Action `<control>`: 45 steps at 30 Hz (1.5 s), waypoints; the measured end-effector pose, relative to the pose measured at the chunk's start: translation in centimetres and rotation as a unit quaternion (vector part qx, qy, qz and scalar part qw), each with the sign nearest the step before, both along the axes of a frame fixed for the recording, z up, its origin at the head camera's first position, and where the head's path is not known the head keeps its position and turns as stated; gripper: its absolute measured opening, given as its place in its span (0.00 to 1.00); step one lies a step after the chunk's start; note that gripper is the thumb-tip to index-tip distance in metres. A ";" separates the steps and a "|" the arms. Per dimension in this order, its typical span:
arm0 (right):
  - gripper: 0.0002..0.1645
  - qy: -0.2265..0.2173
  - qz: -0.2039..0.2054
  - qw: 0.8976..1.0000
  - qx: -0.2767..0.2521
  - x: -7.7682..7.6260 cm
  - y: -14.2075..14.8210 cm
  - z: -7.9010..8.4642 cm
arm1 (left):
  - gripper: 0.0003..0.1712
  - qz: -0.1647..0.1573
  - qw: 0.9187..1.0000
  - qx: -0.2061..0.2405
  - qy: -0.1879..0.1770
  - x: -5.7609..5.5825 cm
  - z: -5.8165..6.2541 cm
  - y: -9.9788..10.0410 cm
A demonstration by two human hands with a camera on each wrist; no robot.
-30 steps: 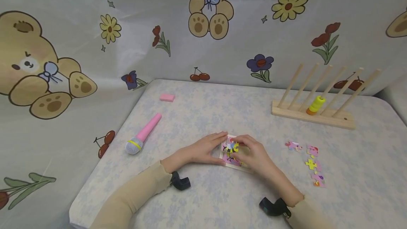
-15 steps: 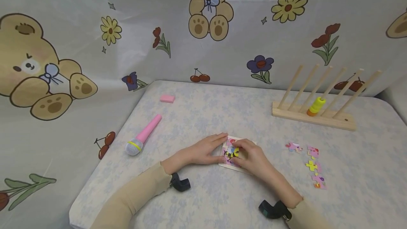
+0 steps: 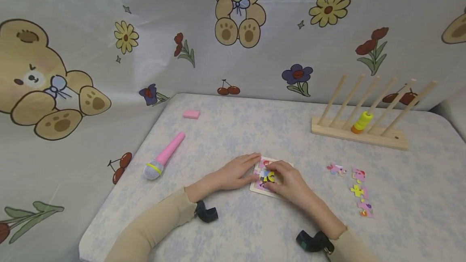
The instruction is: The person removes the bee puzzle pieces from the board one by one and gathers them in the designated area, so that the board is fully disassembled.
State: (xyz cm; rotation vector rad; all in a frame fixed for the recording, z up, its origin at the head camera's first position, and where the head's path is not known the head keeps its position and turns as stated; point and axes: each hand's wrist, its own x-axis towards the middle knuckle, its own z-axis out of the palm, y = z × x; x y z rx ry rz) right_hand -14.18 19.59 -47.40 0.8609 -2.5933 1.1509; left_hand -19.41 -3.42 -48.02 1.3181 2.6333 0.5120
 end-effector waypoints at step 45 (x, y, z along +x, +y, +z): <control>0.26 0.019 0.002 0.999 0.032 0.2 0.1 0.4 | 0.39 0.029 0.999 0.023 -0.030 0.1 0.4 0.4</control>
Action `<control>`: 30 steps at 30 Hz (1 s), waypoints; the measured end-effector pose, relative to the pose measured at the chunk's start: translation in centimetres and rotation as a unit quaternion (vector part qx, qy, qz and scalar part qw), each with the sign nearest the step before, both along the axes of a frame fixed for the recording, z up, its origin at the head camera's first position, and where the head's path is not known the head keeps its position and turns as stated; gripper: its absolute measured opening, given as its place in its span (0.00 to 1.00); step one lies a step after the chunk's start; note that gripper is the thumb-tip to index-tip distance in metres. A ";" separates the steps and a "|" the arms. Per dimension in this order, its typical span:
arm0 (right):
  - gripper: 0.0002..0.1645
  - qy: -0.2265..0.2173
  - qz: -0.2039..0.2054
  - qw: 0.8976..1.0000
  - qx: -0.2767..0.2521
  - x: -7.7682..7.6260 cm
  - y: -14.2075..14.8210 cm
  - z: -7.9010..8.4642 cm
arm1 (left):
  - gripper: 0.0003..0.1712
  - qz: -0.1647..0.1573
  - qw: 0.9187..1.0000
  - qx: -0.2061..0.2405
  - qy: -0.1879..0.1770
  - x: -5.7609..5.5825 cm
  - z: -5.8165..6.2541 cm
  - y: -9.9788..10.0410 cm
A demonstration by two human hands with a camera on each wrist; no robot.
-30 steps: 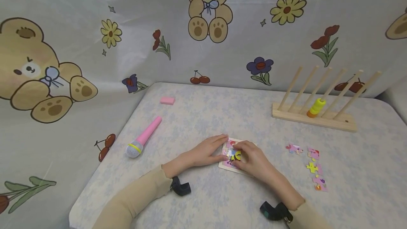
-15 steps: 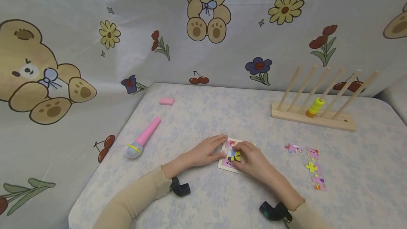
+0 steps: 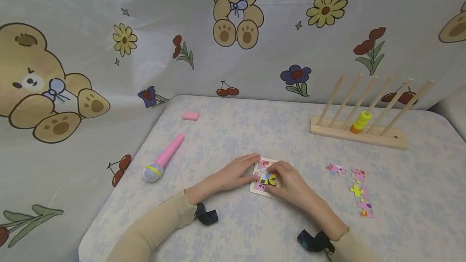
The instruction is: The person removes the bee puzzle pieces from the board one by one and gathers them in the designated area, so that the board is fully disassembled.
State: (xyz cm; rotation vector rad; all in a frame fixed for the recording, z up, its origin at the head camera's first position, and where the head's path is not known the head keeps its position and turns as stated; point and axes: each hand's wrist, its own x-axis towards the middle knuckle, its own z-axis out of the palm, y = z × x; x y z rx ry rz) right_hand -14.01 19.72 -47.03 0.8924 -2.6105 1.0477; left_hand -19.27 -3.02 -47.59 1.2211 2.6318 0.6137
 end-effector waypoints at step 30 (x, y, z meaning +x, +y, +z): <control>0.24 0.005 0.002 1.000 -0.024 0.1 -0.4 0.1 | 0.40 0.010 1.000 0.021 -0.007 0.0 0.1 0.1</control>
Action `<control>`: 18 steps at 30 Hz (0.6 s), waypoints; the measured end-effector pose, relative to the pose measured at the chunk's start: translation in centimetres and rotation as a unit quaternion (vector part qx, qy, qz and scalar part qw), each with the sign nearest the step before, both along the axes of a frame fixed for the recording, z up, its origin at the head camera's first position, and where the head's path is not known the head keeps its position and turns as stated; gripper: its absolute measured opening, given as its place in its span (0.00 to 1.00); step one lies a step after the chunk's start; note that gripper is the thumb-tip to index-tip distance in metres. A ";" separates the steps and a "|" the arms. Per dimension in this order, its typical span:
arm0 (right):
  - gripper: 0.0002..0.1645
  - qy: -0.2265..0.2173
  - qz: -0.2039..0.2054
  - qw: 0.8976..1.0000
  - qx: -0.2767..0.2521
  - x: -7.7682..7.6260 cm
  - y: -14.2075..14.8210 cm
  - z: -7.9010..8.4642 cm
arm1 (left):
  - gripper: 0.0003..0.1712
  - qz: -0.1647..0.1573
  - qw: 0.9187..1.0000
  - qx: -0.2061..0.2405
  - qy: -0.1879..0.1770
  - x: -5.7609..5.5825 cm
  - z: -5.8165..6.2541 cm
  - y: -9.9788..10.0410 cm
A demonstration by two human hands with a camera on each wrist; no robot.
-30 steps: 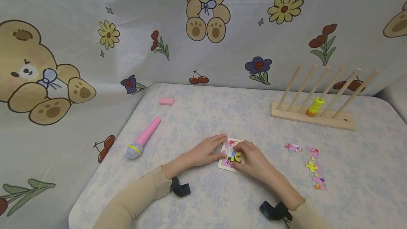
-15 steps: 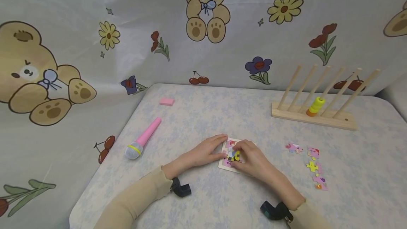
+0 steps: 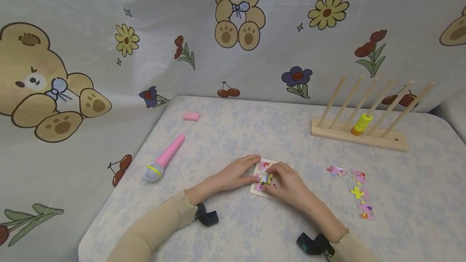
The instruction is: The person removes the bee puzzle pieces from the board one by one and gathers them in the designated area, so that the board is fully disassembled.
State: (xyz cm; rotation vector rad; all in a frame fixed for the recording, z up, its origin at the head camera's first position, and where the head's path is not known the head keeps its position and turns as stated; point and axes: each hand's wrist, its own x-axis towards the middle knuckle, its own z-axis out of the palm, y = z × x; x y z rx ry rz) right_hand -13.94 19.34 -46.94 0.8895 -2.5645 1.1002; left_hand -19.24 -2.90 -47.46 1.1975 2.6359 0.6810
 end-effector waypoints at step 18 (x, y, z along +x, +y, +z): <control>0.29 0.005 0.022 1.000 0.020 -0.4 0.5 0.3 | 0.40 -0.001 1.000 -0.005 -0.017 -0.1 0.2 -0.1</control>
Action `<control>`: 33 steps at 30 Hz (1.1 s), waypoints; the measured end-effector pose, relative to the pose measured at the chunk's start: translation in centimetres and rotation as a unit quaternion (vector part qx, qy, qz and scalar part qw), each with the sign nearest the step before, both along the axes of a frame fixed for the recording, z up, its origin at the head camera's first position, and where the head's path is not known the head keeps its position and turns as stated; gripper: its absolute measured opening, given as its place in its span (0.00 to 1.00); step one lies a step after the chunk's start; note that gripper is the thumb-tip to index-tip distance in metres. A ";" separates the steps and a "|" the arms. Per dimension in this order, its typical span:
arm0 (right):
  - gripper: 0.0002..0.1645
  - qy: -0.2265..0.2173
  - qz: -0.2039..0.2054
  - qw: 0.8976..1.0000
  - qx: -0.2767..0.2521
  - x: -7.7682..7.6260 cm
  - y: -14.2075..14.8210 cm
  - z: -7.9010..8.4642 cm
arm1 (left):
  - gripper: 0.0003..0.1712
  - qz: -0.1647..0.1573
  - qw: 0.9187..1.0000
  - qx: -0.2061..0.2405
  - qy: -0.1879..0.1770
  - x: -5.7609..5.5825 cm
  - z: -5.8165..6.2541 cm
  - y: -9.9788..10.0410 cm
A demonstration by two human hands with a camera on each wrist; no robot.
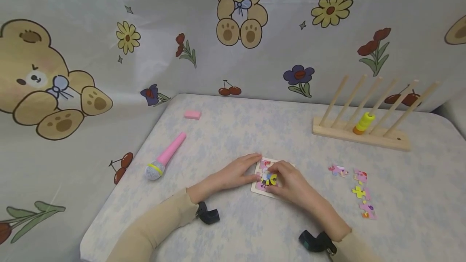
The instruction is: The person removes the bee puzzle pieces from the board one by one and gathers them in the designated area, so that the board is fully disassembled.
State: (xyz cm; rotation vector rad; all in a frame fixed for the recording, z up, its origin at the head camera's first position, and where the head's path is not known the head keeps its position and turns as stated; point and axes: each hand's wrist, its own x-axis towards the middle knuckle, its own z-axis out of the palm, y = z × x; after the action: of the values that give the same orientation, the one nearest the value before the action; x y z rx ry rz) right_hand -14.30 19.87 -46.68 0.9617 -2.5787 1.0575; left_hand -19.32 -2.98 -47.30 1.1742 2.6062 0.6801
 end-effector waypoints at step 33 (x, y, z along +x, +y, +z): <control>0.30 -0.142 -0.218 0.962 0.087 5.3 13.7 3.2 | 0.40 -0.003 1.000 -0.004 0.017 0.2 -0.2 0.0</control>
State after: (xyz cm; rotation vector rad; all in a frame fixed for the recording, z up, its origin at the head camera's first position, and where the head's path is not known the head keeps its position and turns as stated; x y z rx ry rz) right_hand -9.02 33.62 -43.51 0.2487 -2.9584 0.9090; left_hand -19.12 -2.98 -47.47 1.2019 2.6301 0.6545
